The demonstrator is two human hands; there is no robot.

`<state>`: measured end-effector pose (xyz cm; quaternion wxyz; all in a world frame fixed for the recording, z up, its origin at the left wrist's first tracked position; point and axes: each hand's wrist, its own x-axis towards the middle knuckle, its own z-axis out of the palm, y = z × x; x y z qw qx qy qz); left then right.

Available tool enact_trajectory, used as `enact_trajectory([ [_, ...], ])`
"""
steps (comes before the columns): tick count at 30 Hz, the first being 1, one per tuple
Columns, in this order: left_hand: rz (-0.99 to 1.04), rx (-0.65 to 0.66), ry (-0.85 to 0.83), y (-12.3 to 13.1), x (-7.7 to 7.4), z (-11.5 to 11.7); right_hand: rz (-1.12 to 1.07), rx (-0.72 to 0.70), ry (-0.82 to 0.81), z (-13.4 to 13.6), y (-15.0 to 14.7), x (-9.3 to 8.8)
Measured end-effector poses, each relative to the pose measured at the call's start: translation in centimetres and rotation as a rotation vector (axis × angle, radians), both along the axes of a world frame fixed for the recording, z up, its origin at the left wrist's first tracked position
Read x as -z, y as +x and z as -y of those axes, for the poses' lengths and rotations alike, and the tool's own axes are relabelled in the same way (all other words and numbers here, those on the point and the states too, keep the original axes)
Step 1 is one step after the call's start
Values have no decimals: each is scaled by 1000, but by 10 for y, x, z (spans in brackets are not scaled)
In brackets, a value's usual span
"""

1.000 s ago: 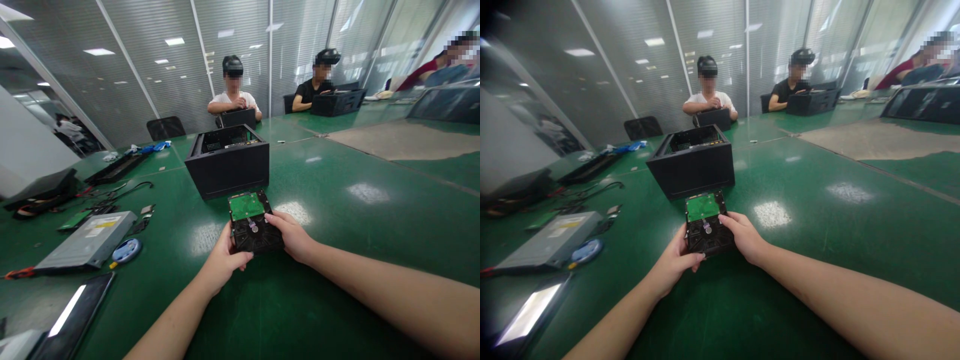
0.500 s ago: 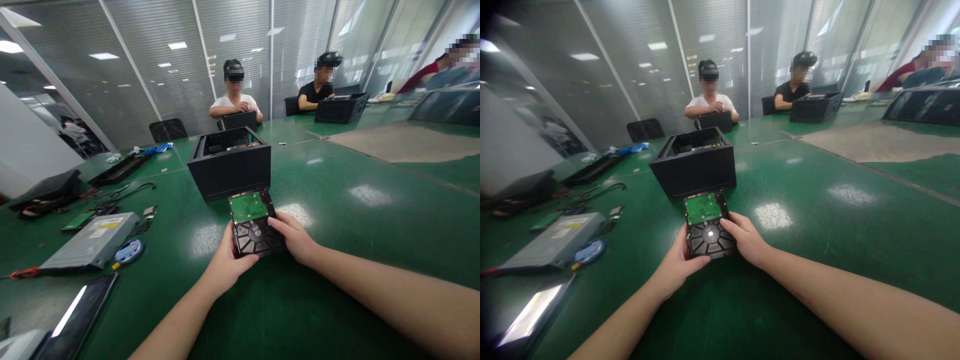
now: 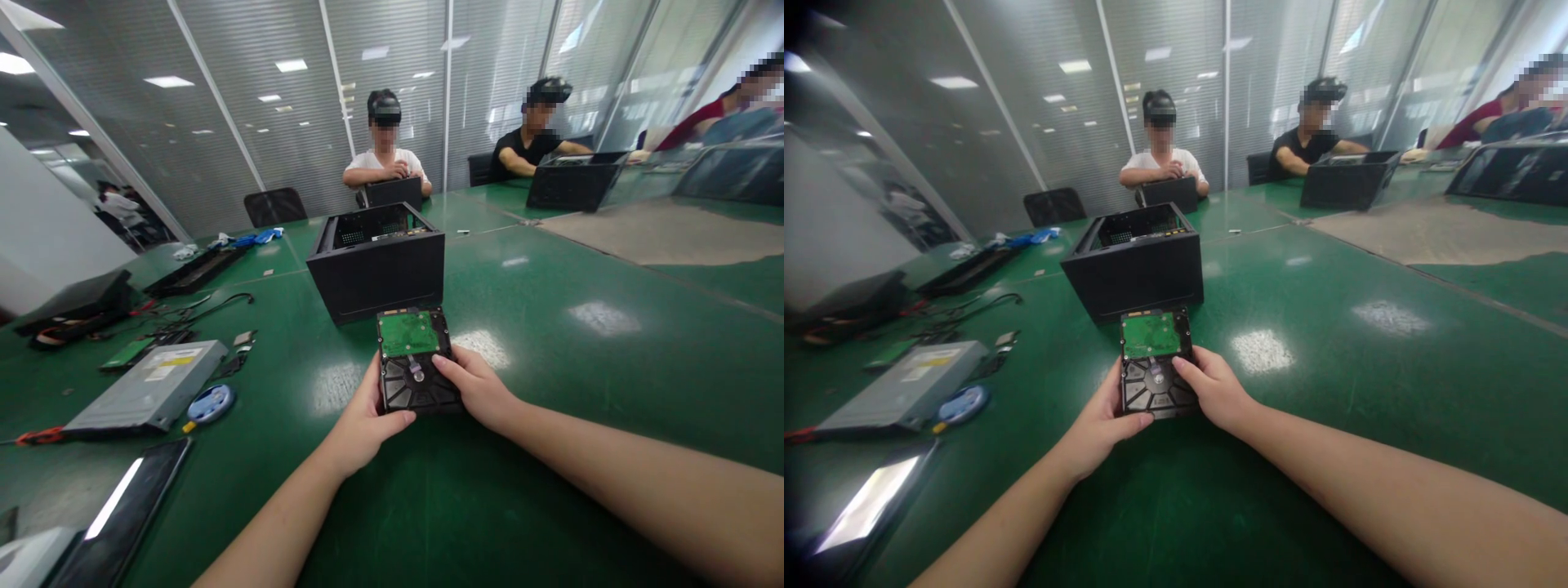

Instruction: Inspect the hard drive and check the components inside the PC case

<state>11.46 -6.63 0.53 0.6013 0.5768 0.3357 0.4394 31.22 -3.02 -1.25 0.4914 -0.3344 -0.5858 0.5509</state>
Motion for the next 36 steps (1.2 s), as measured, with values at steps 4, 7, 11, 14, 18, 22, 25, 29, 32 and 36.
enact_trajectory([
  [4, 17, 30, -31, -2, -2, -1, -10, -4, -25, -1, 0, 1],
  [7, 20, 40, -51, -3, -4, -2, 5, 15, -24, -1, 0, 1],
  [11, 17, 49, -77, -4, -5, -1, 32, 31, -10, -2, 0, 0],
  [14, 9, 53, -105, -5, -3, 0, 45, 38, -11, -1, 0, -1],
  [18, 34, 70, -83, -7, 0, -1, 26, 27, -11, -1, 1, -2],
  [22, 48, 102, -68, -8, 1, -2, 8, 20, -23, -1, 1, -3],
  [25, 51, 121, -82, -10, 0, -2, -4, 20, -36, 0, 1, -4],
  [29, 63, 147, -120, -12, 0, -2, -25, 22, -57, 0, 0, -3],
  [32, 55, 149, -157, -14, 1, -1, -39, 15, -72, 0, 0, -3],
  [36, 47, 146, -165, -14, -1, -1, -35, 18, -89, 0, 0, -4],
])
